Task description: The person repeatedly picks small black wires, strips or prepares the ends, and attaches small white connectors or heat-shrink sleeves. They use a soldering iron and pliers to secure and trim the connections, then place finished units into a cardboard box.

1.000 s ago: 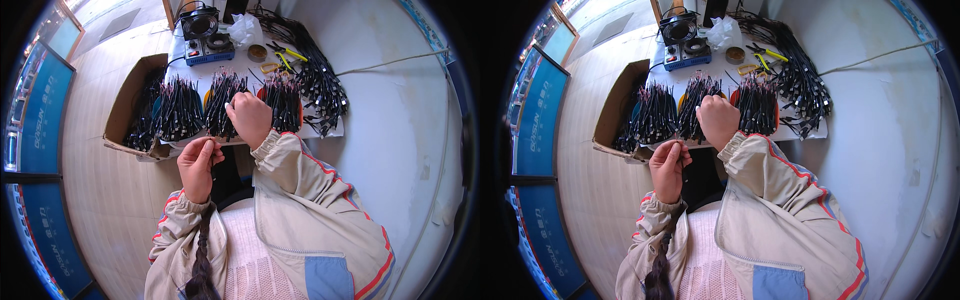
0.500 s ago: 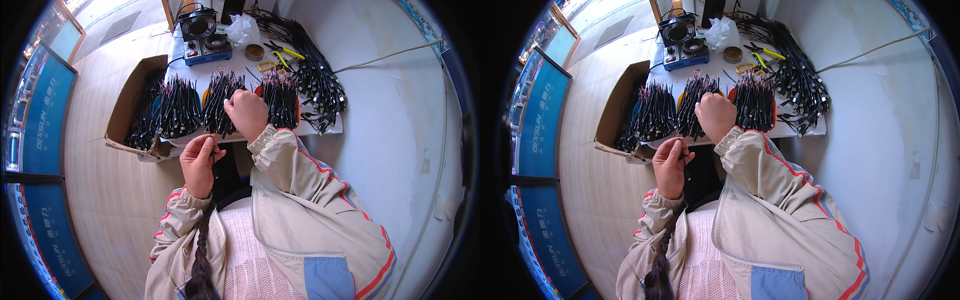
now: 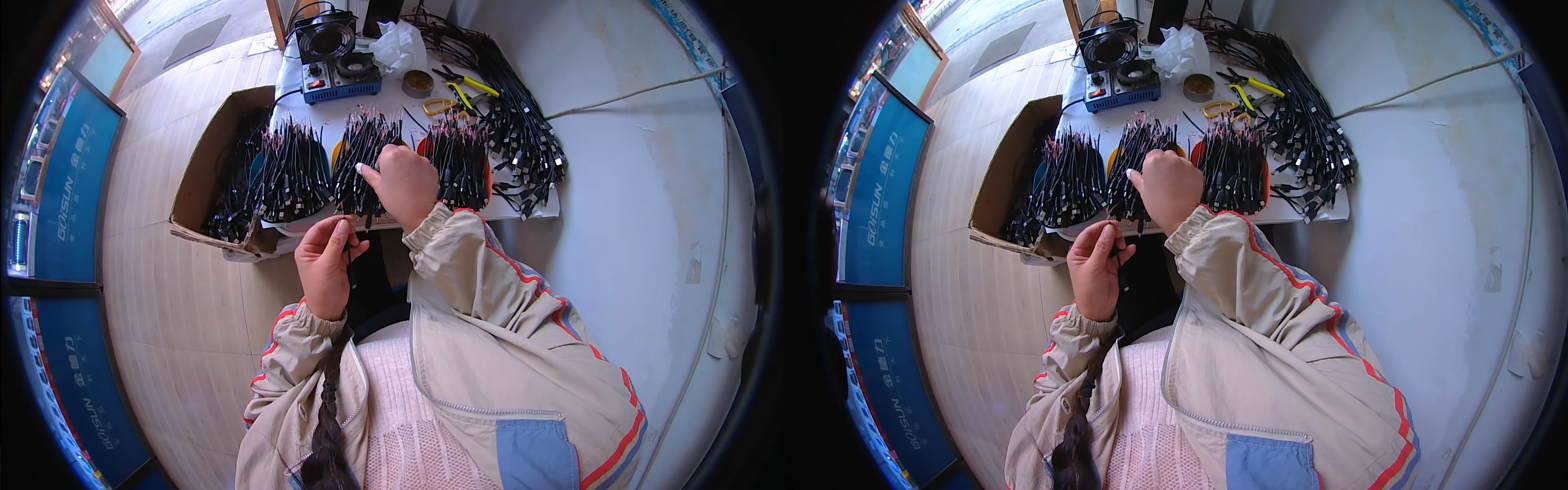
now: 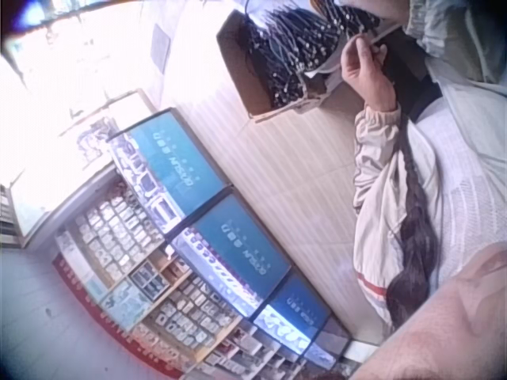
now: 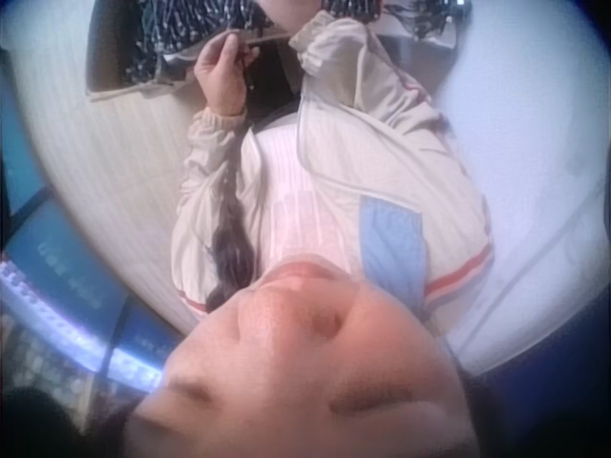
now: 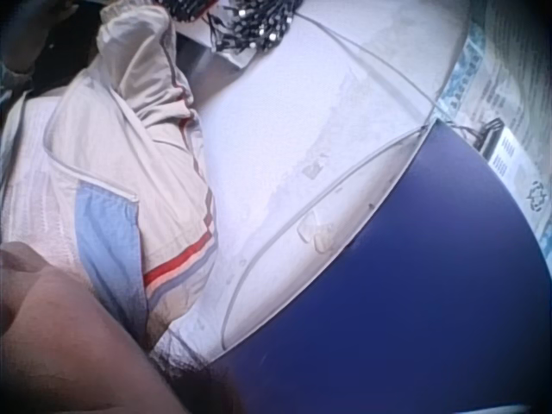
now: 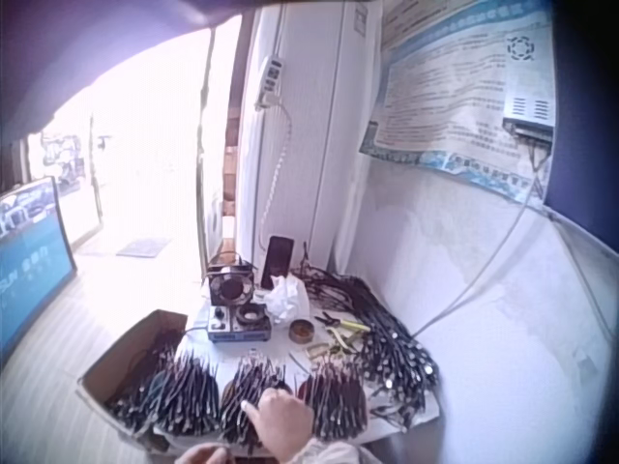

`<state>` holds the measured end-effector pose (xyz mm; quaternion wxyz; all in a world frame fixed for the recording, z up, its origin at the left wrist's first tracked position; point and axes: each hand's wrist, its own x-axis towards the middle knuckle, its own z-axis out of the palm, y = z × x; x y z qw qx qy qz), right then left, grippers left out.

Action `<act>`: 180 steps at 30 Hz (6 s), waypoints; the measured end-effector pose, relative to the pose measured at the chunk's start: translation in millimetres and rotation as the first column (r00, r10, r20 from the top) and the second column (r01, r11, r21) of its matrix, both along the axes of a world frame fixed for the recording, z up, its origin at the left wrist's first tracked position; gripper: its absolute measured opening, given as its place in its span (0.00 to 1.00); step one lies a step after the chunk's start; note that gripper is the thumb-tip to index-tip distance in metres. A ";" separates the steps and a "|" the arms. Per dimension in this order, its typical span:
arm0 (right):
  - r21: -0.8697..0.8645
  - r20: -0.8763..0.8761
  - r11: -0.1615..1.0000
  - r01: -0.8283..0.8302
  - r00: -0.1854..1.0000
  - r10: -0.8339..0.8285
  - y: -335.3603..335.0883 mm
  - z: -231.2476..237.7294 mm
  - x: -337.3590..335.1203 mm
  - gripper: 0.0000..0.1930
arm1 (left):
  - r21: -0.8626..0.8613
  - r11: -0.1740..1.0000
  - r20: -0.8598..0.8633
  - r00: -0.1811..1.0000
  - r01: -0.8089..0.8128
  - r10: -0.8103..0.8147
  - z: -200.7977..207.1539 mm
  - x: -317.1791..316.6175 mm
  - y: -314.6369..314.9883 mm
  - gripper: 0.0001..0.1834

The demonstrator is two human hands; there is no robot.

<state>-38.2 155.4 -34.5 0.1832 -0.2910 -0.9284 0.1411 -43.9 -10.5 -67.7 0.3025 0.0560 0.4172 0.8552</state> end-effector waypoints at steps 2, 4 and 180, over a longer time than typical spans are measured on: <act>0.001 -0.016 1.000 -0.002 1.000 0.002 -0.7 -2.5 -1.0 0.15 | -0.006 1.000 0.006 1.000 0.001 -0.001 -1.6 -0.1 0.4 0.09; -0.018 -0.021 1.000 0.001 1.000 -0.001 -0.2 -4.2 -3.4 0.15 | -0.004 1.000 0.008 1.000 0.002 -0.002 -2.7 0.1 0.8 0.09; -0.688 -0.654 0.431 -0.584 0.756 -0.020 5.8 38.8 174.0 0.07 | -0.168 0.983 -0.596 0.786 0.077 -0.163 39.8 84.8 49.6 0.05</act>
